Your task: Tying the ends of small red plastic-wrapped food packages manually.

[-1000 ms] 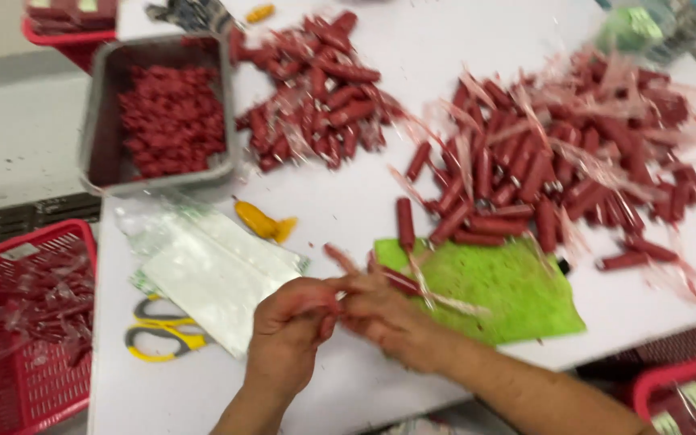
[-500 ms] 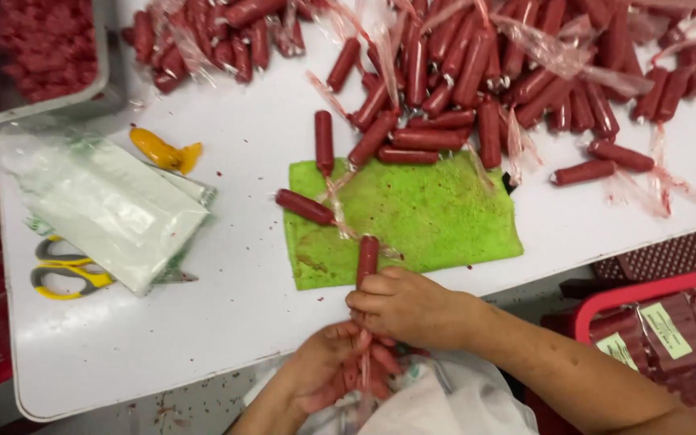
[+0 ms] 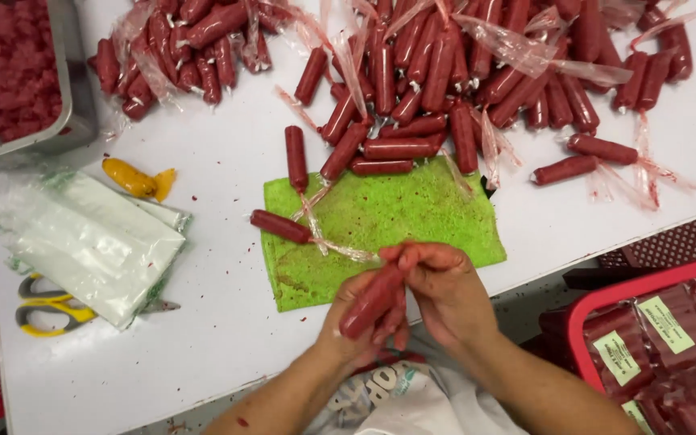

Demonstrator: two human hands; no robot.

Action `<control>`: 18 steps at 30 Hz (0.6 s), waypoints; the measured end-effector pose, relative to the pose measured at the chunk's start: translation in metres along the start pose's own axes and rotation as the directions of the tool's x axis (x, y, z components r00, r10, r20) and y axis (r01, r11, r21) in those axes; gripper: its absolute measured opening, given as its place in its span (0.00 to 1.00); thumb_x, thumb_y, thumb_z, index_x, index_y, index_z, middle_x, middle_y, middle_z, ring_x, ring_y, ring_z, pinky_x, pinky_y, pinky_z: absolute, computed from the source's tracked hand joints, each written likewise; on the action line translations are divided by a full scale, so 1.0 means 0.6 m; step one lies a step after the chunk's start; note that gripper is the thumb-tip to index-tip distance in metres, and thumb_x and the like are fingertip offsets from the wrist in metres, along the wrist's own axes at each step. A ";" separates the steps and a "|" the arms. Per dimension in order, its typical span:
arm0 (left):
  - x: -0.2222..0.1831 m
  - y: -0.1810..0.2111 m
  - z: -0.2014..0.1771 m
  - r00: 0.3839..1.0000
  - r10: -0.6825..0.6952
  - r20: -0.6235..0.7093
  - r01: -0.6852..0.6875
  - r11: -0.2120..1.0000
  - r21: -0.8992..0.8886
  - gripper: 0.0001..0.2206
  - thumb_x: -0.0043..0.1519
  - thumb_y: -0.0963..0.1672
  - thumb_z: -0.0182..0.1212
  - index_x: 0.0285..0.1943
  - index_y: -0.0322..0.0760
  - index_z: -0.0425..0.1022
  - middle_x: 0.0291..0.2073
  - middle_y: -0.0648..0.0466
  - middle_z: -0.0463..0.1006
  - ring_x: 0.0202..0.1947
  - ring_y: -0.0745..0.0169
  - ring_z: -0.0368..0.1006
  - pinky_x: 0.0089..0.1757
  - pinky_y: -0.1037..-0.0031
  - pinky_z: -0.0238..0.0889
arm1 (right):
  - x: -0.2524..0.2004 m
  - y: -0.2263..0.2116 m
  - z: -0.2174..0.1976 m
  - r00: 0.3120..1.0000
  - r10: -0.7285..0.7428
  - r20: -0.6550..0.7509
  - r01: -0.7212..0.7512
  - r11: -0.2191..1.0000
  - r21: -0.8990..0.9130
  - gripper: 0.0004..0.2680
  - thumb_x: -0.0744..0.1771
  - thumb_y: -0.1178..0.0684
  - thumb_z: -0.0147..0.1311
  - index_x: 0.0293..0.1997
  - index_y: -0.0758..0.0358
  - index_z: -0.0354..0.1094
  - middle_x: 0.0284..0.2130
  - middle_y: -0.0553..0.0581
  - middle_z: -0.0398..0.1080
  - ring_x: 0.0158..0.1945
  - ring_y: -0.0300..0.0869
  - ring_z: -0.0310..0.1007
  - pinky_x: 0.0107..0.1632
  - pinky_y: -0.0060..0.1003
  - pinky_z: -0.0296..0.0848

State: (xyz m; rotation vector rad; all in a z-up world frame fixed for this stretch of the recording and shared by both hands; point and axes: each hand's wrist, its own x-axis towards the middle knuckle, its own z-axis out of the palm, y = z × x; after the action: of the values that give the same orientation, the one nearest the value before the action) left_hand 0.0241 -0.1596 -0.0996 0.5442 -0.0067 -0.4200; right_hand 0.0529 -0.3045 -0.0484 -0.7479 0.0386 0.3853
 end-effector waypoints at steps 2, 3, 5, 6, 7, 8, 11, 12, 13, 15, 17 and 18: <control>0.011 -0.012 0.019 0.990 0.047 -0.134 -0.037 0.996 0.076 0.08 0.65 0.41 0.61 0.35 0.28 0.75 0.12 0.50 0.61 0.08 0.70 0.48 0.20 0.69 0.69 | 0.022 0.020 -0.009 0.918 -0.382 -0.110 0.309 0.860 -0.406 0.03 0.62 0.56 0.62 0.31 0.63 0.77 0.37 0.61 0.79 0.52 0.41 0.65 0.53 0.38 0.73; 0.010 0.022 0.031 0.989 0.049 -0.139 -0.039 0.997 0.073 0.08 0.65 0.41 0.61 0.35 0.28 0.75 0.12 0.50 0.61 0.08 0.70 0.48 0.20 0.69 0.69 | 0.027 0.006 -0.008 0.920 -0.376 -0.109 0.304 0.862 -0.406 0.03 0.62 0.56 0.62 0.31 0.63 0.77 0.37 0.61 0.79 0.52 0.41 0.65 0.53 0.38 0.73; 0.012 0.094 0.055 0.905 0.303 0.299 -0.367 0.196 0.909 0.06 0.66 0.40 0.56 0.36 0.36 0.76 0.28 0.53 0.80 0.16 0.64 0.75 0.18 0.80 0.69 | 0.040 -0.024 -0.003 0.834 -0.459 0.308 0.524 0.479 -0.705 0.02 0.63 0.62 0.61 0.35 0.62 0.77 0.43 0.57 0.78 0.65 0.47 0.60 0.53 0.31 0.73; 0.010 0.119 0.062 0.905 0.305 0.296 -0.364 0.196 0.911 0.06 0.66 0.40 0.56 0.36 0.36 0.76 0.28 0.53 0.80 0.16 0.64 0.75 0.18 0.80 0.69 | 0.051 -0.056 0.006 0.835 -0.456 0.309 0.523 0.481 -0.704 0.02 0.63 0.62 0.61 0.35 0.62 0.77 0.43 0.57 0.78 0.65 0.47 0.60 0.53 0.31 0.73; 0.008 0.143 0.069 0.832 0.334 0.442 -0.397 -0.197 0.896 0.06 0.58 0.37 0.56 0.37 0.37 0.77 0.29 0.54 0.79 0.19 0.59 0.73 0.22 0.73 0.68 | 0.061 -0.088 0.014 0.797 -0.258 0.546 0.603 0.303 -0.738 0.02 0.65 0.58 0.57 0.36 0.60 0.76 0.41 0.52 0.79 0.65 0.55 0.60 0.60 0.44 0.66; 0.004 0.164 0.076 0.760 0.292 0.580 -0.359 -0.555 0.750 0.13 0.50 0.33 0.55 0.38 0.38 0.77 0.30 0.56 0.78 0.23 0.54 0.71 0.26 0.66 0.67 | 0.069 -0.118 0.022 0.716 -0.002 0.698 0.692 0.134 -0.709 0.05 0.68 0.55 0.52 0.37 0.58 0.75 0.39 0.46 0.80 0.65 0.63 0.60 0.67 0.58 0.58; 0.018 0.176 0.062 0.795 0.150 0.588 -0.463 -0.475 0.748 0.02 0.61 0.40 0.63 0.37 0.38 0.76 0.31 0.53 0.76 0.28 0.54 0.75 0.31 0.65 0.69 | 0.098 -0.124 0.029 0.609 0.230 0.759 0.704 0.286 -0.651 0.08 0.68 0.51 0.48 0.33 0.57 0.73 0.31 0.45 0.79 0.37 0.37 0.78 0.66 0.53 0.53; 0.029 0.179 0.064 0.795 0.151 0.587 -0.464 -0.472 0.749 0.02 0.61 0.40 0.63 0.37 0.38 0.76 0.31 0.53 0.76 0.28 0.54 0.75 0.31 0.65 0.69 | 0.105 -0.126 0.022 0.610 0.232 0.758 0.702 0.285 -0.653 0.08 0.68 0.51 0.48 0.33 0.57 0.73 0.31 0.45 0.79 0.37 0.37 0.78 0.66 0.53 0.53; 0.040 0.183 0.066 0.902 0.005 0.432 -0.405 -0.343 0.848 0.13 0.57 0.50 0.63 0.43 0.40 0.72 0.42 0.51 0.72 0.40 0.53 0.72 0.31 0.62 0.69 | 0.112 -0.128 0.015 0.625 0.255 0.738 0.677 0.293 -0.675 0.06 0.67 0.52 0.52 0.35 0.54 0.76 0.32 0.43 0.79 0.45 0.42 0.73 0.67 0.52 0.52; 0.050 0.171 0.055 0.951 -0.160 0.266 -0.297 -0.226 0.928 0.27 0.53 0.60 0.62 0.50 0.42 0.69 0.54 0.49 0.67 0.53 0.51 0.70 0.32 0.59 0.69 | 0.115 -0.123 0.004 0.631 0.285 0.721 0.652 0.309 -0.692 0.04 0.66 0.53 0.56 0.38 0.52 0.78 0.32 0.42 0.79 0.54 0.47 0.68 0.68 0.52 0.51; 0.060 0.138 0.029 0.842 0.205 0.499 -0.466 -0.190 0.864 0.18 0.60 0.53 0.62 0.39 0.36 0.65 0.38 0.47 0.69 0.33 0.39 0.73 0.33 0.56 0.71 | 0.106 -0.116 -0.008 0.773 0.206 0.600 0.539 0.285 -0.792 0.09 0.64 0.62 0.58 0.43 0.54 0.81 0.35 0.56 0.82 0.63 0.61 0.61 0.66 0.59 0.54; 0.052 0.104 0.004 0.842 0.202 0.499 -0.467 -0.187 0.864 0.18 0.60 0.53 0.62 0.39 0.36 0.65 0.38 0.47 0.69 0.33 0.39 0.73 0.33 0.56 0.71 | 0.097 -0.102 -0.016 0.775 0.206 0.597 0.536 0.285 -0.794 0.09 0.64 0.62 0.58 0.43 0.54 0.81 0.35 0.56 0.82 0.63 0.61 0.61 0.66 0.59 0.54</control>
State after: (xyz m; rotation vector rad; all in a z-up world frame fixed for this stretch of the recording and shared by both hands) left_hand 0.0763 -0.1247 -0.0697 2.0463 -0.7597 0.2413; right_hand 0.1294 -0.3325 -0.0251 -1.8164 -1.0344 0.3916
